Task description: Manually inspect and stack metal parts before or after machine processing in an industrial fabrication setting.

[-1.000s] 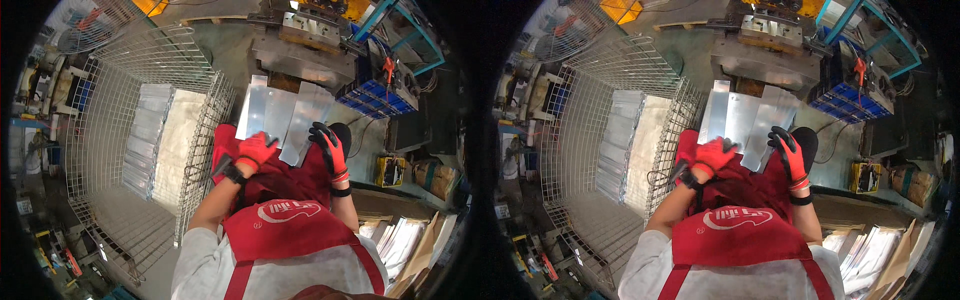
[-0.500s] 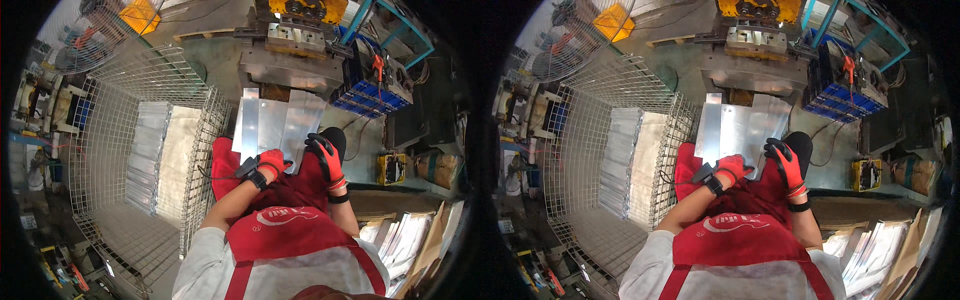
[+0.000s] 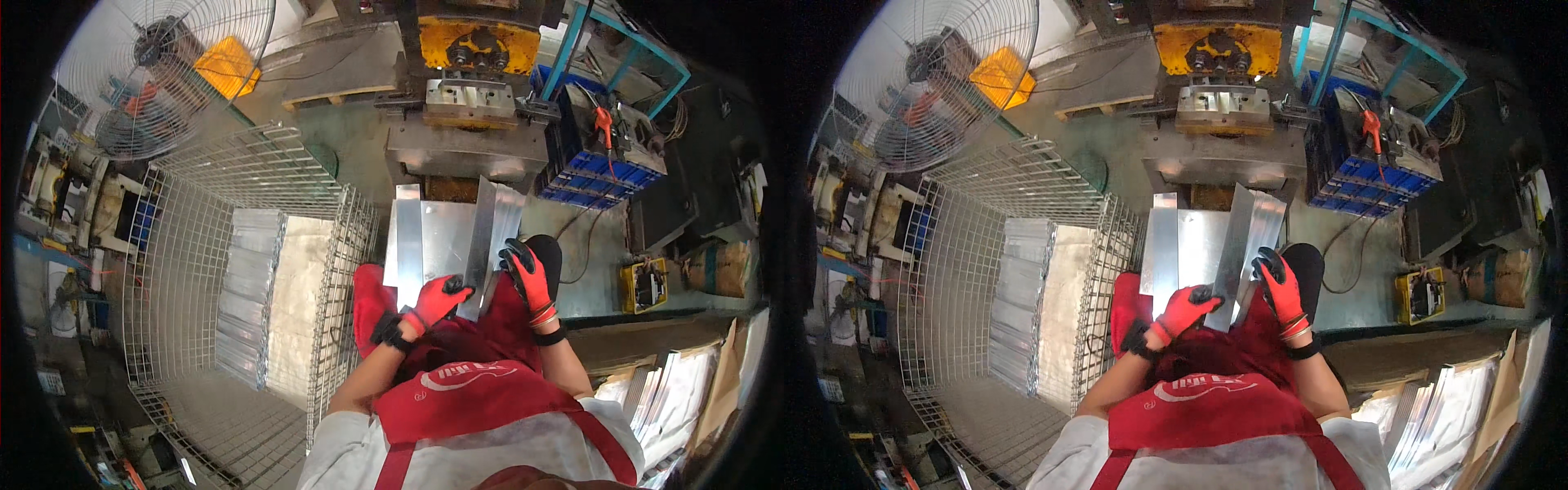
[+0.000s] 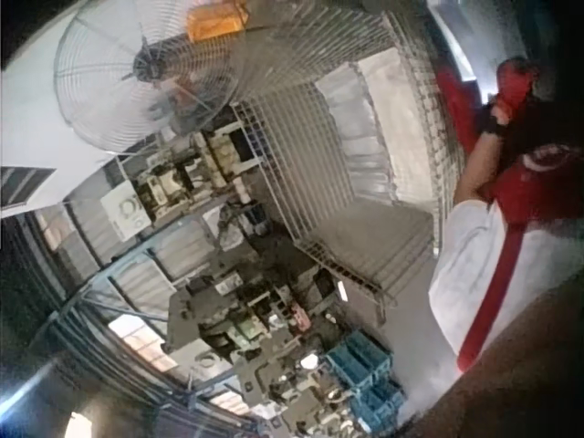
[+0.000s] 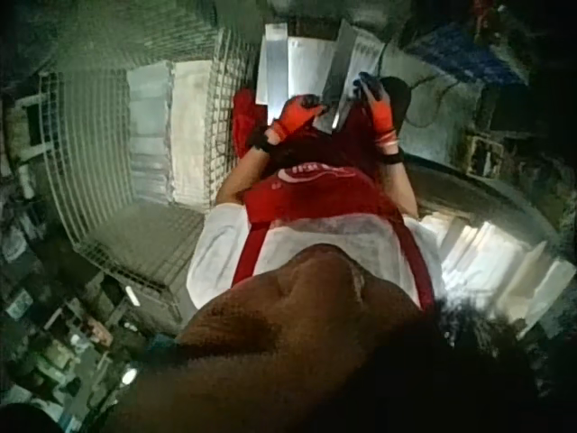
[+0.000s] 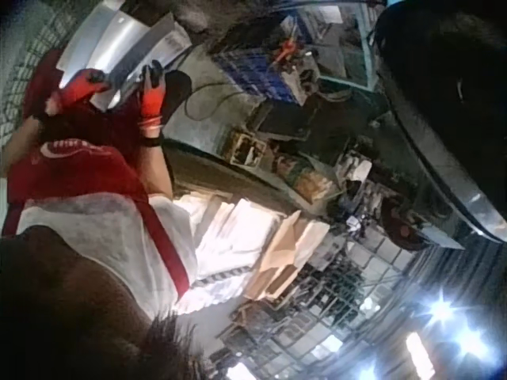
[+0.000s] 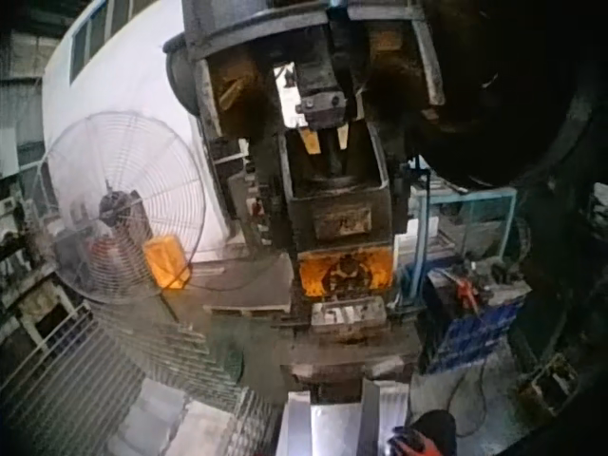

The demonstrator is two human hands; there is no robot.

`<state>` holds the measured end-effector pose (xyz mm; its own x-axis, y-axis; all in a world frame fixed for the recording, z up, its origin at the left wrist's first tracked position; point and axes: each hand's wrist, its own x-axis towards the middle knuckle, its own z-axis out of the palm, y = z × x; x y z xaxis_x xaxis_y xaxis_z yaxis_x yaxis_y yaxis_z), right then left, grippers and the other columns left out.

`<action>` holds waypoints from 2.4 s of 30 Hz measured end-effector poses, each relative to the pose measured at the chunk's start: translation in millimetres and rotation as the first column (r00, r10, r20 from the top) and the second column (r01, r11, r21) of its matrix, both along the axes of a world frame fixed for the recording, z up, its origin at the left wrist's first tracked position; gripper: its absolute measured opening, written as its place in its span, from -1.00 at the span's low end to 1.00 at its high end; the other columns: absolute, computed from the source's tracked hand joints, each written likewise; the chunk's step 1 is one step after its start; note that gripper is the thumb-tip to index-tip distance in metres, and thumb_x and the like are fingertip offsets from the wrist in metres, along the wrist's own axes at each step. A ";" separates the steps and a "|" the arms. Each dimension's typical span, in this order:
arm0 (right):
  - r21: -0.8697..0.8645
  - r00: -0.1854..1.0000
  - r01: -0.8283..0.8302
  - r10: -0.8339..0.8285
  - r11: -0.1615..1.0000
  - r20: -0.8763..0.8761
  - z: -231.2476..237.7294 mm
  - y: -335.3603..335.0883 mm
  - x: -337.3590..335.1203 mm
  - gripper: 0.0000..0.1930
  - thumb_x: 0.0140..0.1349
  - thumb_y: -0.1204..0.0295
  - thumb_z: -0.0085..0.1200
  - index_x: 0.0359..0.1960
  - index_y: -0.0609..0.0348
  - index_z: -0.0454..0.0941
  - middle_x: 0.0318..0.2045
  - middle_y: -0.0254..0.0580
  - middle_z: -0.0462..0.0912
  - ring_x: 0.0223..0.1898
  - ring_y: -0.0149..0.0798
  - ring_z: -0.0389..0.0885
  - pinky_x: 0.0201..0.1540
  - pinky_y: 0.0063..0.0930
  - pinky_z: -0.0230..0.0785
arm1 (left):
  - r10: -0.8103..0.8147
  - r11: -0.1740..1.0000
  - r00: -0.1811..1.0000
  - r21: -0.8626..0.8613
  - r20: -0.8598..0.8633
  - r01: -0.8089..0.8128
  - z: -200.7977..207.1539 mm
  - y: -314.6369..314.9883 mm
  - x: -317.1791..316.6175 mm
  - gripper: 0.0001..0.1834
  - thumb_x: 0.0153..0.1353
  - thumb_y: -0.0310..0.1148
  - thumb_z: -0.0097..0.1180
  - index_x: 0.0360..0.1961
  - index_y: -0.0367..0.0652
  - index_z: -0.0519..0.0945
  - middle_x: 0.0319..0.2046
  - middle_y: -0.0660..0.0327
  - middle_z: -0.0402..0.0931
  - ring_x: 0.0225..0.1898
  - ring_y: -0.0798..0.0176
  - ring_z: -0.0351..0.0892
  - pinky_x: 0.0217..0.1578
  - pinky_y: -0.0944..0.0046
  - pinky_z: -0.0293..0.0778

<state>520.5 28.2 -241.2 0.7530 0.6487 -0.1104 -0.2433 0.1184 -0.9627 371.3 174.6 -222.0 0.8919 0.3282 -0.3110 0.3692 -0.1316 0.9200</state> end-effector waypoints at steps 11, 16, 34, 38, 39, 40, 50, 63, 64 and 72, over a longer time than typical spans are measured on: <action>0.108 0.999 -0.025 0.028 0.994 -0.019 53.1 65.1 13.5 -0.77 0.12 0.40 -0.10 -0.21 0.20 0.44 -0.45 -0.50 0.45 -0.50 -0.67 0.31 -0.54 -0.83 0.07 | 0.199 0.876 0.946 -0.480 0.257 -0.054 25.8 3.6 -0.4 -0.94 0.07 -0.47 0.02 -0.46 -0.24 0.42 -0.56 0.45 0.34 -0.52 0.62 0.28 -0.53 0.57 0.23; 0.119 0.983 0.085 -0.103 0.989 0.154 60.1 104.1 44.1 -0.83 0.09 0.32 -0.02 -0.34 0.11 0.50 -0.62 -0.62 0.35 -0.67 -0.71 0.12 -0.67 -0.79 -0.06 | 0.313 0.875 0.918 -0.449 0.245 -0.179 49.7 21.0 34.8 -0.85 0.10 -0.36 0.01 -0.53 -0.19 0.40 -0.68 0.46 0.23 -0.66 0.62 0.16 -0.69 0.55 0.11; 0.149 0.987 0.158 -0.150 0.976 -0.061 39.1 143.3 65.6 -0.90 0.08 0.35 -0.01 -0.55 0.00 0.44 -0.68 -0.65 0.29 -0.66 -0.71 0.12 -0.65 -0.79 -0.04 | 0.185 0.819 0.950 -0.574 0.251 -0.008 36.7 34.6 54.8 -0.59 0.03 -0.43 0.00 -0.05 -0.22 0.28 -0.41 0.16 0.43 -0.54 0.34 0.51 -0.69 0.46 0.35; 0.164 0.991 0.111 -0.122 0.980 0.062 26.1 137.8 70.1 -0.85 0.10 0.29 -0.04 -0.47 0.07 0.48 -0.63 -0.63 0.33 -0.63 -0.69 0.15 -0.61 -0.77 -0.01 | 0.149 0.824 0.956 -0.566 0.254 0.022 24.8 38.3 63.1 -0.44 -0.07 -0.51 0.05 0.03 -0.21 0.22 -0.27 0.09 0.40 -0.57 0.27 0.52 -0.70 0.40 0.40; 0.152 0.986 0.078 -0.099 0.985 0.135 34.1 131.7 65.9 -0.81 0.11 0.28 -0.06 -0.41 0.11 0.49 -0.59 -0.60 0.38 -0.60 -0.67 0.21 -0.58 -0.76 0.06 | 0.138 0.876 0.948 -0.481 0.286 0.018 27.6 35.7 63.0 -0.49 -0.03 -0.44 0.04 0.00 -0.20 0.25 -0.33 0.11 0.42 -0.60 0.27 0.51 -0.72 0.40 0.38; 0.216 0.960 0.006 -0.066 0.976 0.271 28.0 129.0 65.3 -0.75 0.12 0.27 -0.08 -0.30 0.19 0.47 -0.48 -0.49 0.44 -0.47 -0.59 0.32 -0.43 -0.70 0.16 | 0.128 0.919 0.941 -0.395 0.312 0.006 30.2 32.2 62.3 -0.54 0.00 -0.36 0.04 -0.03 -0.20 0.28 -0.38 0.14 0.44 -0.63 0.28 0.49 -0.74 0.40 0.37; 0.028 0.946 0.093 -0.097 0.995 0.310 29.0 138.7 72.1 -0.70 0.09 0.26 -0.05 -0.56 0.30 0.39 -0.69 -0.46 0.26 -0.65 -0.57 0.17 -0.61 -0.61 0.07 | 0.191 0.753 0.980 -0.649 0.051 -0.112 42.7 36.4 79.4 -0.63 0.13 -0.02 -0.13 -0.39 -0.14 0.41 -0.67 0.24 0.37 -0.75 0.33 0.43 -0.82 0.43 0.32; 0.100 0.992 0.082 -0.091 0.992 0.091 36.7 143.9 74.3 -0.77 0.07 0.27 0.00 -0.66 0.07 0.38 -0.71 -0.61 0.22 -0.66 -0.65 0.13 -0.64 -0.69 -0.04 | 0.192 0.727 0.979 -0.680 0.069 -0.095 42.3 40.3 84.3 -0.62 0.15 -0.03 -0.17 -0.41 -0.17 0.41 -0.68 0.21 0.40 -0.76 0.33 0.42 -0.82 0.42 0.31; 0.109 0.992 0.073 -0.084 0.991 0.099 38.1 143.5 73.7 -0.77 0.07 0.28 0.00 -0.66 0.06 0.38 -0.71 -0.61 0.22 -0.66 -0.65 0.13 -0.65 -0.69 -0.05 | 0.177 0.732 0.982 -0.675 0.063 -0.088 42.5 41.1 84.6 -0.62 0.15 -0.03 -0.17 -0.41 -0.17 0.41 -0.68 0.22 0.40 -0.76 0.33 0.42 -0.82 0.42 0.31; 0.185 0.999 0.031 -0.035 0.982 0.019 37.6 140.6 74.8 -0.81 0.09 0.26 -0.01 -0.52 0.10 0.47 -0.63 -0.57 0.31 -0.56 -0.64 0.20 -0.54 -0.69 0.05 | 0.321 0.632 0.944 -0.760 0.080 -0.151 58.1 31.2 81.0 -0.64 0.15 -0.07 -0.16 -0.36 -0.20 0.40 -0.67 0.18 0.43 -0.73 0.30 0.45 -0.79 0.41 0.35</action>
